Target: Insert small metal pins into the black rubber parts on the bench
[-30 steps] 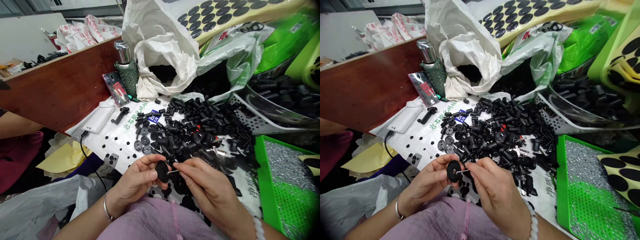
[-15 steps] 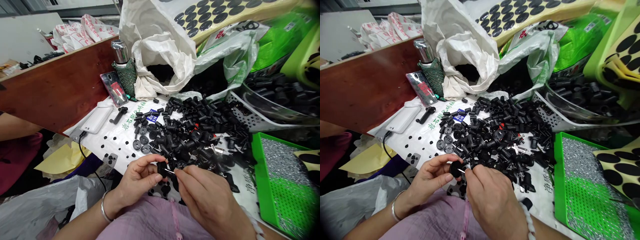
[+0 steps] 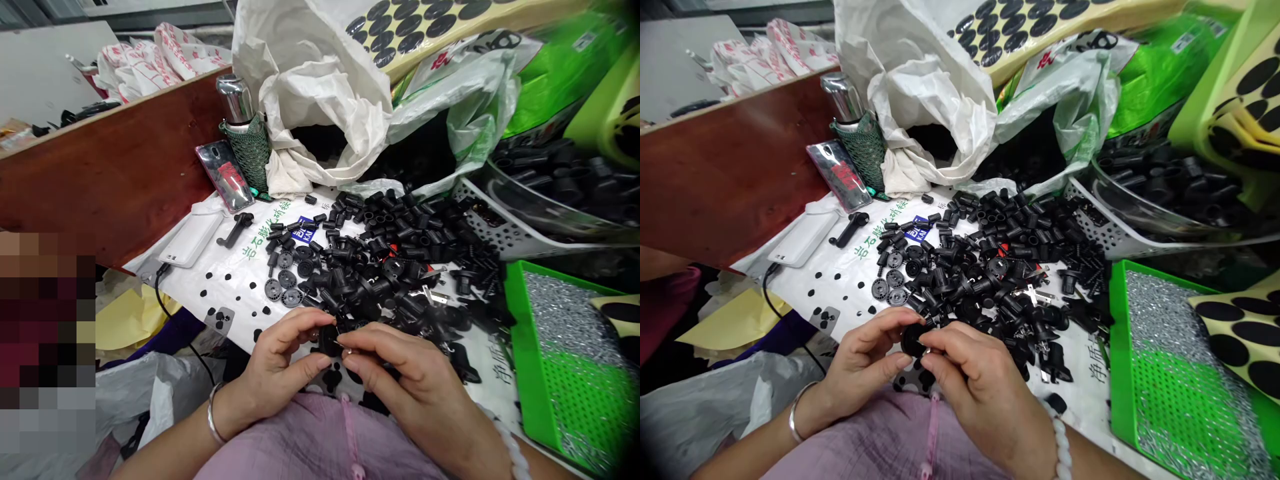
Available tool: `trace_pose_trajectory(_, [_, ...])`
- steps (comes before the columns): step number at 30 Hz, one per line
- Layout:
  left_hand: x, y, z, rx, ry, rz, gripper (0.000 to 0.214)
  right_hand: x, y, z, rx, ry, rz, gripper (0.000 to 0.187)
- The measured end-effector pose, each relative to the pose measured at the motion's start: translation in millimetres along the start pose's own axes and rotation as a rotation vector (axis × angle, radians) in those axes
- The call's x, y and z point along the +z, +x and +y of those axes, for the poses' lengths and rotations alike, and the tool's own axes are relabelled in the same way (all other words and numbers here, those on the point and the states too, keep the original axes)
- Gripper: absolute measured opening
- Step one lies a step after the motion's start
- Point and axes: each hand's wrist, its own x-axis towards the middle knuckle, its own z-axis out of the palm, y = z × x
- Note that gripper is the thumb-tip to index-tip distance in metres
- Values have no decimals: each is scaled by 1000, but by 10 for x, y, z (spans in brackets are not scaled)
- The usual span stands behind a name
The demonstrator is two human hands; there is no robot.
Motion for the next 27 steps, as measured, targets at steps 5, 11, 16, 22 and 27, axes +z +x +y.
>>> trace_pose_trajectory(5, [11,12,-35,26,52,13,40,22,-4,40,73,72,66,10])
trace_pose_trajectory(11, [-7,40,-14,261,309,13,43,72,5,34,53,67,158,5])
trace_pose_trajectory(16, [-6,35,1,395,557,-34,45,123,0,72,96,135,156,7])
trace_pose_trajectory(22, [15,47,-22,428,552,-28,42,138,18,55,51,136,138,8])
trace_pose_trajectory(27, [-35,29,18,372,483,-38,49,52,10,49,-2,143,131,7])
